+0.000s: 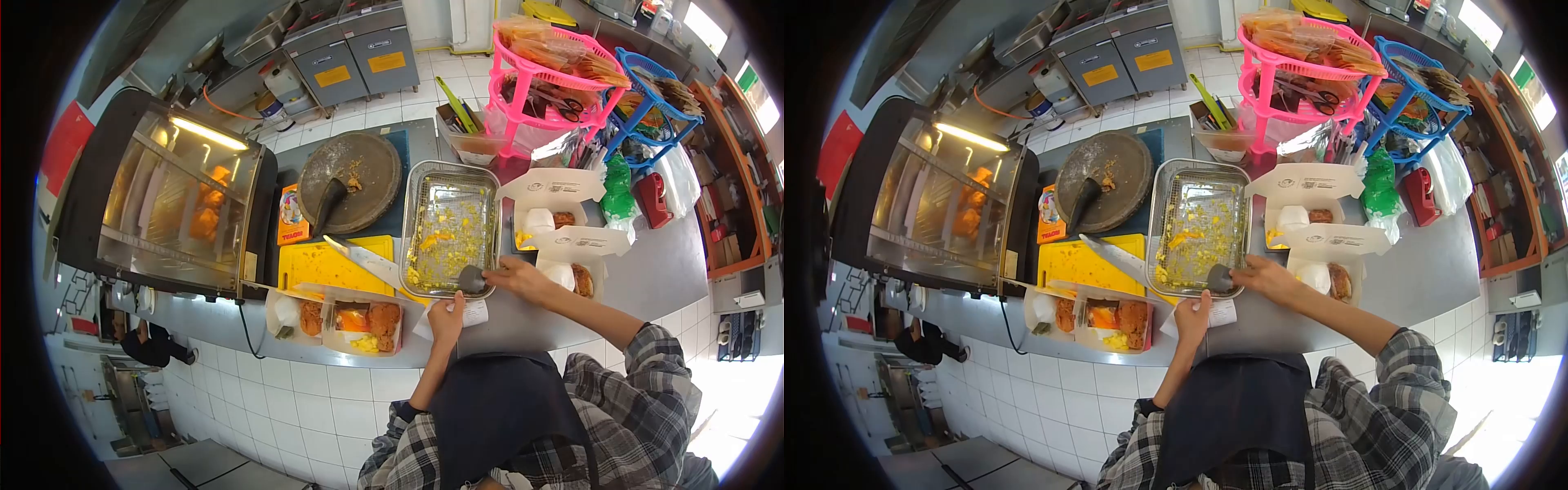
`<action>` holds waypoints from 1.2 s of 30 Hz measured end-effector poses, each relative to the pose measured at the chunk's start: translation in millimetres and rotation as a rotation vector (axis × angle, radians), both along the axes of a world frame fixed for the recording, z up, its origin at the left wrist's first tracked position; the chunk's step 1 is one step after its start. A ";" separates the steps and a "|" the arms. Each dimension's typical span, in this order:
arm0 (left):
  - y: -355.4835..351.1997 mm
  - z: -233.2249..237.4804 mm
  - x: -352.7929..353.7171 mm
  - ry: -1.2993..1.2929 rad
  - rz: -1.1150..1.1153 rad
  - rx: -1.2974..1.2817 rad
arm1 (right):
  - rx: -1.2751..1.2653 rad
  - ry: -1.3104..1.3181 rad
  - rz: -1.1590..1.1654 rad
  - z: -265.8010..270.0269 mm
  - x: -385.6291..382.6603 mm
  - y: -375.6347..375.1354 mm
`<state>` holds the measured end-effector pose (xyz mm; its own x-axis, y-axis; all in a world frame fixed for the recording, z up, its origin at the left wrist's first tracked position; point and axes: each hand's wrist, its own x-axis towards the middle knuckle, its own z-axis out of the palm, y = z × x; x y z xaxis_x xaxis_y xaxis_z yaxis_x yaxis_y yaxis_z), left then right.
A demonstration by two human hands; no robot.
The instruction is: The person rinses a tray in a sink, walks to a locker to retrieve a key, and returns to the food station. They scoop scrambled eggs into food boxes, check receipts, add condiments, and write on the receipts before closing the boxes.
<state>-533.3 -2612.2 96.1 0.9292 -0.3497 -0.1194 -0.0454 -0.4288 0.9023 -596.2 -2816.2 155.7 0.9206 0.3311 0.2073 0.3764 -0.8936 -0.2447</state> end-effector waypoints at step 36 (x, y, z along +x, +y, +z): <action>-5.1 13.7 11.9 0.453 0.017 -0.285 | 1.101 1.186 -0.318 51.1 91.5 -66.1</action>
